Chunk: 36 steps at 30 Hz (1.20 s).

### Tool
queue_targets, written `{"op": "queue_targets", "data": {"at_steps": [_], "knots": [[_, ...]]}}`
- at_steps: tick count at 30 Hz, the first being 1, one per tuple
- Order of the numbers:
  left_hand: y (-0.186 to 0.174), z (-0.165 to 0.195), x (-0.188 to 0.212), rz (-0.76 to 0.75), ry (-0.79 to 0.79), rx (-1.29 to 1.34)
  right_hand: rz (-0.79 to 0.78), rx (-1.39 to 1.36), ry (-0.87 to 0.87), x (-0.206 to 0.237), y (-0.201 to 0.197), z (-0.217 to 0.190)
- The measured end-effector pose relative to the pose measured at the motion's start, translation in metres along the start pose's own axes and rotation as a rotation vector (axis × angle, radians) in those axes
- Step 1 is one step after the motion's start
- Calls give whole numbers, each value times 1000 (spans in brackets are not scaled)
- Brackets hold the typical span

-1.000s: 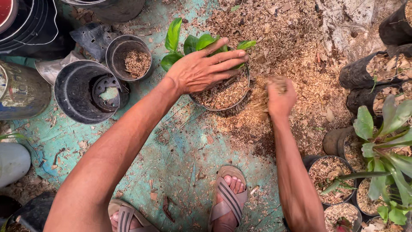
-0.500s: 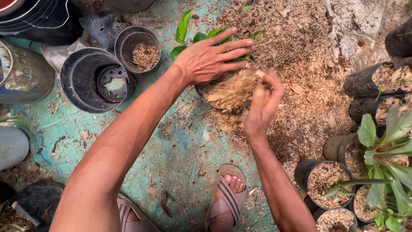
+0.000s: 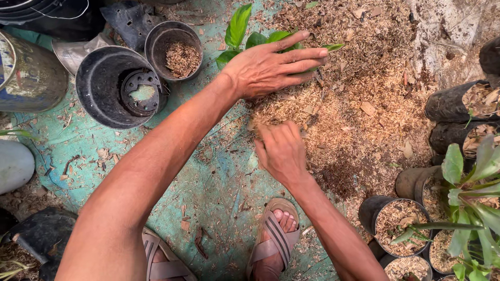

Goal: The person removes a plant from a small black nursery bag and places it into a larger black plastic pot. They add wood shavings around the plant's base, pat the material down, and adjust the plant's position to secure it in the new container.

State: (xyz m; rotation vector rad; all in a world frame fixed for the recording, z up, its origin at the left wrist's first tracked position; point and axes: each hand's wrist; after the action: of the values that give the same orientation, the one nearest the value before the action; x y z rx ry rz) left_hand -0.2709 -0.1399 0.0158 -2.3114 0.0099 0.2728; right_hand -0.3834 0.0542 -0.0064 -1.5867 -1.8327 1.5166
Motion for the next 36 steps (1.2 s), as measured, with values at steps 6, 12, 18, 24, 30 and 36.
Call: {"op": "queue_targets", "data": {"at_steps": [6,12,18,24,30,36], "knots": [[7,5,0,6,-3,-4,-6,-102,106,-6,1,-1],[9,10,0,75,-36,-12,-18,-15,94,-20,-4,6],[6,9,3,42,-17,5,-112,-30,151,-19,-3,7],[-1,9,2,82,-33,-4,-54,-99,134,-12,-16,5],[-11,16,12,93,-11,83,561,-252,359,28,-11,42],[-26,76,21,595,-95,401,596,-1190,841,36,15,93]]}}
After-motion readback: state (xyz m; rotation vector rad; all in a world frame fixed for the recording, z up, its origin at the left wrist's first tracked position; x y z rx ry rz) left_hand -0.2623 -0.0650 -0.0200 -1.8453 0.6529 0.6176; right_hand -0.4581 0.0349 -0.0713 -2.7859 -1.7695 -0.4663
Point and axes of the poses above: each hand's wrist, its own x-axis away from the middle knuckle, its own y-axis out of the palm, z = x × y, and after that the axes turned 11 degrees about -x, right-handed
